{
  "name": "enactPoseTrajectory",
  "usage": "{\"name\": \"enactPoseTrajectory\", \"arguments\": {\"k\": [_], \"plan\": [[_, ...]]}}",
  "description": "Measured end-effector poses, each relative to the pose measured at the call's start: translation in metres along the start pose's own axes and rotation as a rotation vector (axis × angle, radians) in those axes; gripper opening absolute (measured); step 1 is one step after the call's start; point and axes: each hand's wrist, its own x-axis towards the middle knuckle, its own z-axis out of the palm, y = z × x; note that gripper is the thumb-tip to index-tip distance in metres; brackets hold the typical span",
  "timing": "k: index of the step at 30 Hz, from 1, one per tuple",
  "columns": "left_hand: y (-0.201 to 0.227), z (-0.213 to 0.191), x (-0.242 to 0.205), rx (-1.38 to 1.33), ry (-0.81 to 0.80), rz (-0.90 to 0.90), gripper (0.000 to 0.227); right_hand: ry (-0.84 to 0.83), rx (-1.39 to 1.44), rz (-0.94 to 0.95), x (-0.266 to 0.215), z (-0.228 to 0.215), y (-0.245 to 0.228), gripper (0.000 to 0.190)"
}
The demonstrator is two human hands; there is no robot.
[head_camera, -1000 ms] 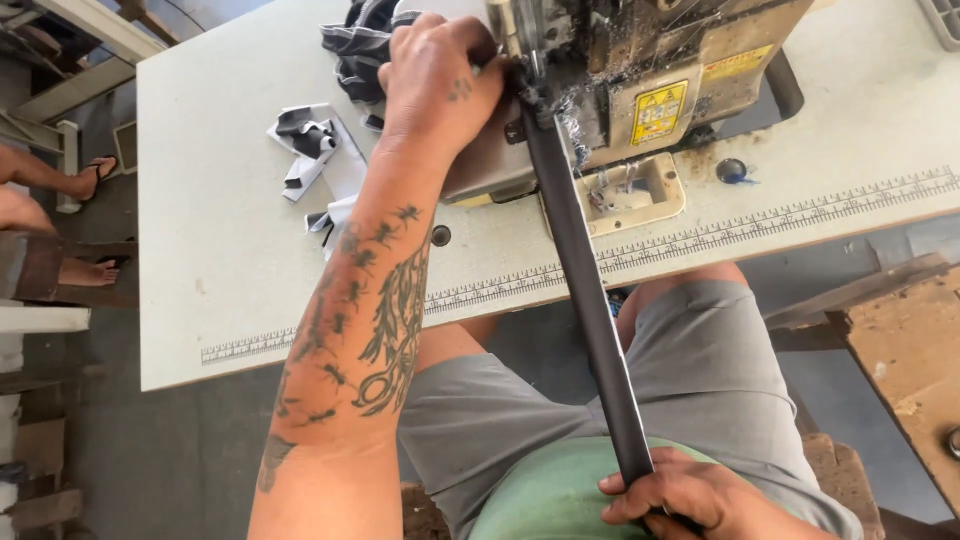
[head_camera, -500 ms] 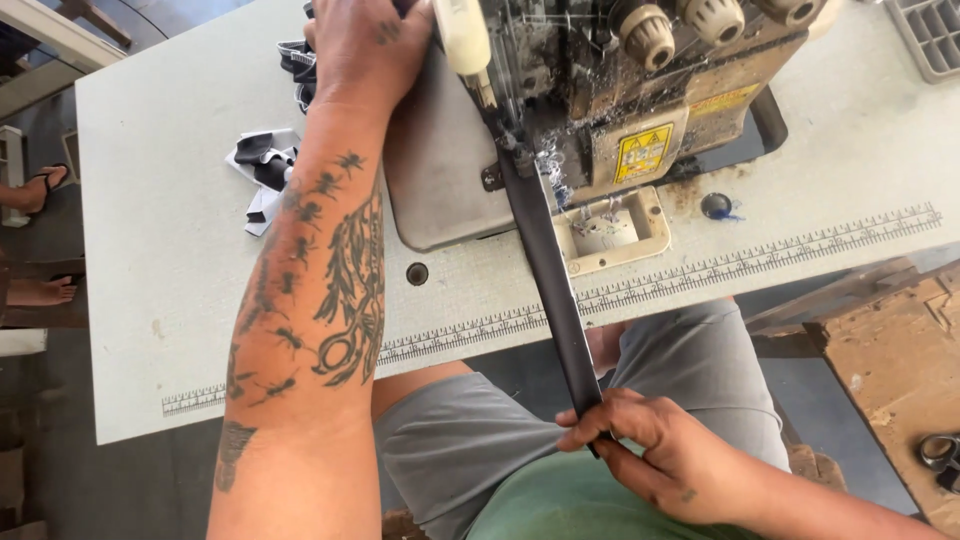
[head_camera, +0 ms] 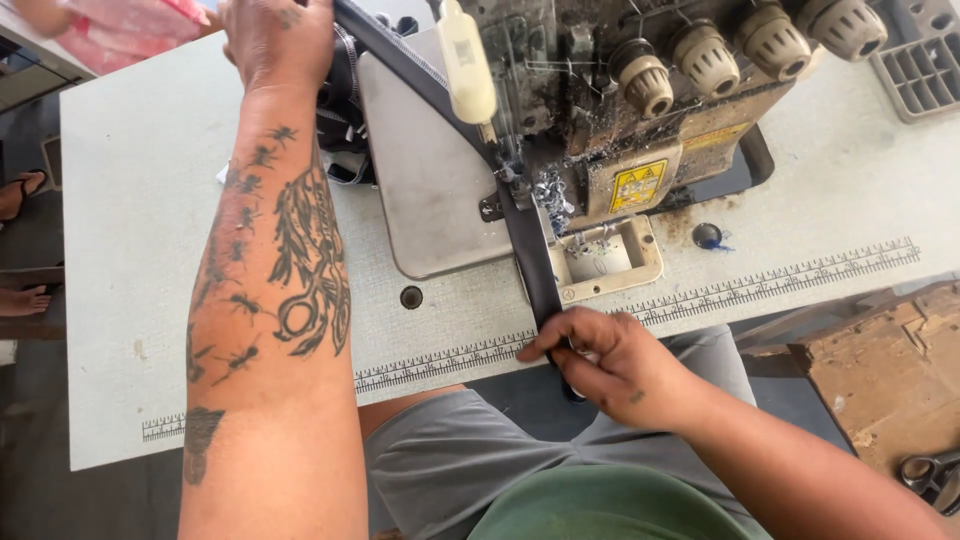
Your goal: Using an industrial overlock sewing machine to sew and finish the edges of long fabric strips and attach labels.
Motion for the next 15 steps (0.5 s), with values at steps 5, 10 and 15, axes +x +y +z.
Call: {"name": "enactPoseTrajectory", "arguments": {"k": [5,10,15], "plan": [[-0.003,-0.045,-0.022,-0.006,-0.032,-0.105,0.025,0.093,0.056,0.031,0.026,0.002,-0.020,0.019],[0.090,-0.110,-0.085,-0.080,-0.060,0.121,0.027,0.133,-0.003,-0.153,0.032,0.004,-0.012,0.018],[0.153,-0.134,-0.145,-0.192,-0.532,0.297,0.034,0.141,0.133,-0.195,0.027,0.006,0.004,0.018]]}}
